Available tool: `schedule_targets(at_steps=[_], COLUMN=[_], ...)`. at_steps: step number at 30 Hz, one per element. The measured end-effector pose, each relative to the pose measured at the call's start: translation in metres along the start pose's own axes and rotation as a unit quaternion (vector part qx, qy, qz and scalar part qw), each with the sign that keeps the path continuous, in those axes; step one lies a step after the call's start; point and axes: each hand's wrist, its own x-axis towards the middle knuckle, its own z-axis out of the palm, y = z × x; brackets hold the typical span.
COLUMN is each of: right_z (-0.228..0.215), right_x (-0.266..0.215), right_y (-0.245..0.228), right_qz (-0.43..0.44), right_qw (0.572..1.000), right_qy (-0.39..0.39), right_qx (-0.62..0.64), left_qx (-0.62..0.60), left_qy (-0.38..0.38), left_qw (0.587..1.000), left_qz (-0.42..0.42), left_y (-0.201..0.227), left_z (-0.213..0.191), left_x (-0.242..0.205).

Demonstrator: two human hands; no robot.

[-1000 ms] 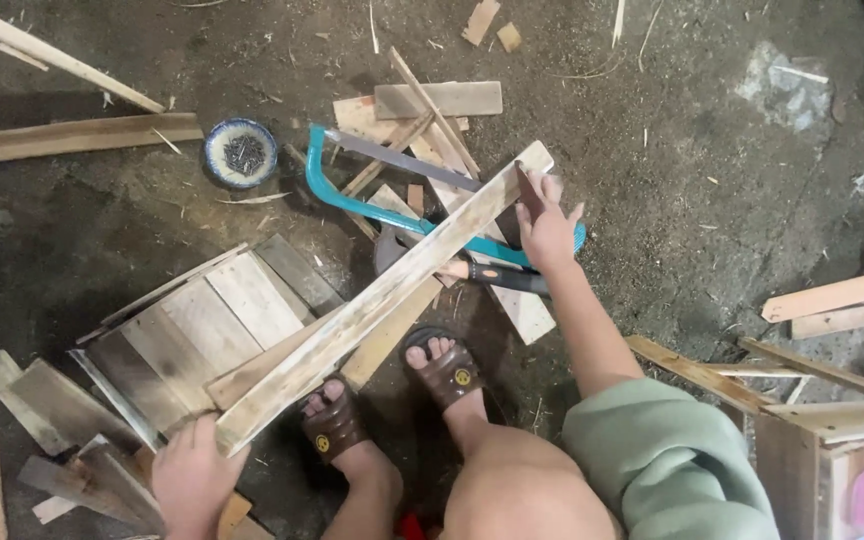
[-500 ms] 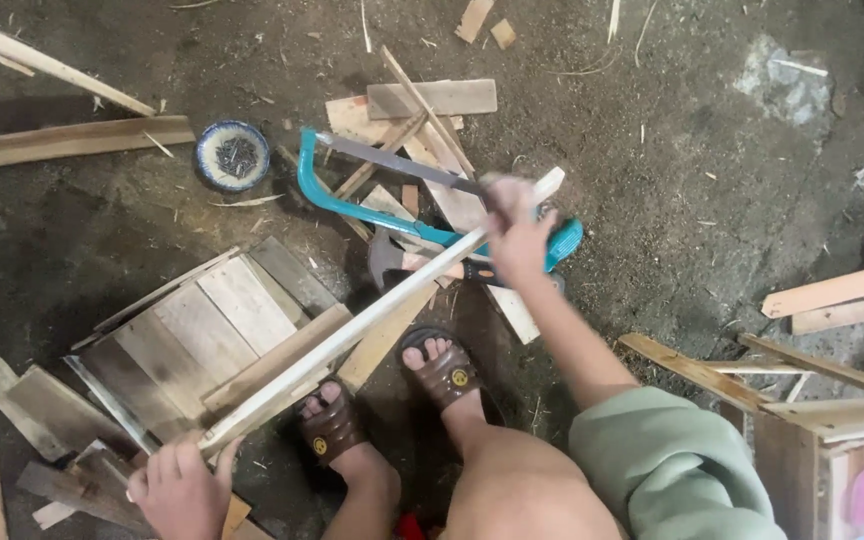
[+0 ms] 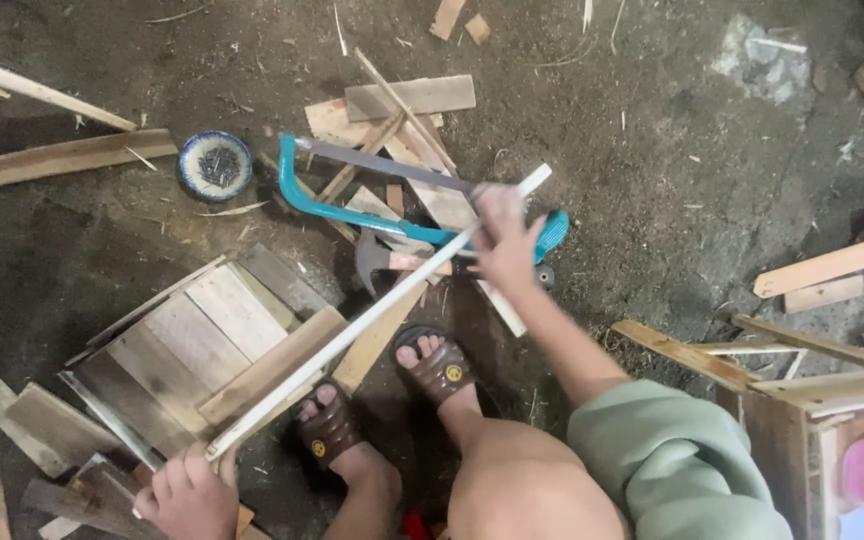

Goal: Sanding wooden planks by hand using sandpaper in a workshop environment.

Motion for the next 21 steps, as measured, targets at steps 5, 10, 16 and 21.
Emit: schedule_targets(at_steps=[5, 10, 16, 21], right_z=[0.056, 0.001, 0.014, 0.042], right_x=[-0.053, 0.009, -0.019, -0.066], right_y=[0.032, 0.021, -0.023, -0.048], right_qz=[-0.336, 0.049, 0.090, -0.340], right_qw=[0.926, 0.961, 0.938, 0.889], right_qy=[-0.157, -0.243, -0.044, -0.304], right_qx=[-0.068, -0.126, 0.332, -0.035], left_qx=[0.017, -0.025, -0.021, 0.000], left_qy=[-0.014, -0.024, -0.009, -0.050], left_qw=[1.000, 0.999, 0.999, 0.999], left_qz=[-0.003, -0.020, -0.025, -0.007], left_y=[0.000, 0.003, 0.003, 0.001], left_z=[0.005, 0.001, -0.006, -0.008], left_x=[-0.010, -0.005, 0.004, 0.009])
